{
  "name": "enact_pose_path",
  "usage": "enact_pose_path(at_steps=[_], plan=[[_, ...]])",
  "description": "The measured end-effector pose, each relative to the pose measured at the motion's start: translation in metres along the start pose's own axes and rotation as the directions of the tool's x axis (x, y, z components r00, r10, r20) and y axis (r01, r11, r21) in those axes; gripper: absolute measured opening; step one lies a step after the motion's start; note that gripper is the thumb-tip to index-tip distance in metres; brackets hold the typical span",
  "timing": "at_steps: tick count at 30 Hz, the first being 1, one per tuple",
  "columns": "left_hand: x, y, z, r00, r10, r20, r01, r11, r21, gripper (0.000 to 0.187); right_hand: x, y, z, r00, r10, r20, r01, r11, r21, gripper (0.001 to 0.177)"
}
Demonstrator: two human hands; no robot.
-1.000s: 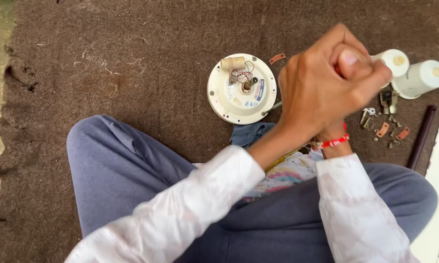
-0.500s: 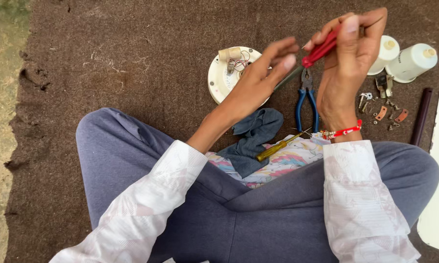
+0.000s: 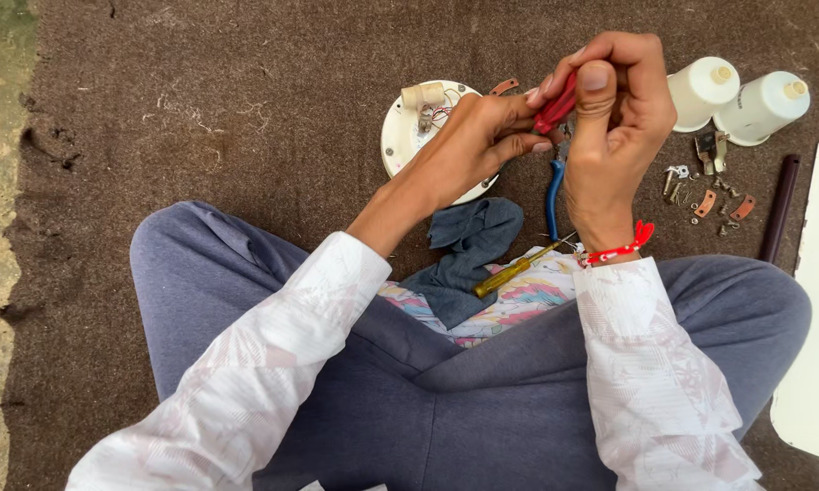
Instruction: The person sits on a rug and uses a screwdriver to loosen and remove a screw from a white ceiling fan canopy. They then wipe the fixture with a cloth and use a red-handled screwdriver to adjust internal components.
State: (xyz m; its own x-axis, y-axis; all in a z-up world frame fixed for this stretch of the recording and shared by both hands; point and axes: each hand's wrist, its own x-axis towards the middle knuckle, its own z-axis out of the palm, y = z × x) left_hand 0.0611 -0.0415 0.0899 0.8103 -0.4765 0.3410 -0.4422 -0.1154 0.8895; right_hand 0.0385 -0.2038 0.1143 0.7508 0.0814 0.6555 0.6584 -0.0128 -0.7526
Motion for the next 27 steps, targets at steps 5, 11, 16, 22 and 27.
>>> enact_pose_path(at_steps=[5,11,16,22,27], plan=[[0.007,-0.004,-0.001,0.987,0.16,0.007,-0.16,0.985,0.065,0.014,0.001,0.004,-0.004,1.0,0.001,-0.001,-0.001,1.0,0.028,0.038],[0.005,-0.007,0.021,0.983,0.002,-0.184,-0.005,1.0,-0.017,0.016,0.002,0.012,-0.009,0.998,0.005,0.055,-0.008,0.998,0.067,0.042],[-0.002,-0.004,0.03,0.942,0.007,-0.335,-0.021,0.999,-0.038,0.025,0.002,0.014,-0.005,0.996,0.031,0.082,-0.039,0.994,0.097,0.042],[-0.011,0.004,0.025,0.95,0.073,-0.305,-0.04,0.993,0.112,0.017,-0.002,-0.005,0.01,0.999,0.047,0.026,-0.046,0.998,-0.04,0.041],[-0.024,-0.003,0.012,0.977,-0.079,-0.199,0.116,0.976,0.182,0.027,0.022,-0.045,-0.006,0.974,0.012,0.226,0.102,0.868,-0.485,0.033]])
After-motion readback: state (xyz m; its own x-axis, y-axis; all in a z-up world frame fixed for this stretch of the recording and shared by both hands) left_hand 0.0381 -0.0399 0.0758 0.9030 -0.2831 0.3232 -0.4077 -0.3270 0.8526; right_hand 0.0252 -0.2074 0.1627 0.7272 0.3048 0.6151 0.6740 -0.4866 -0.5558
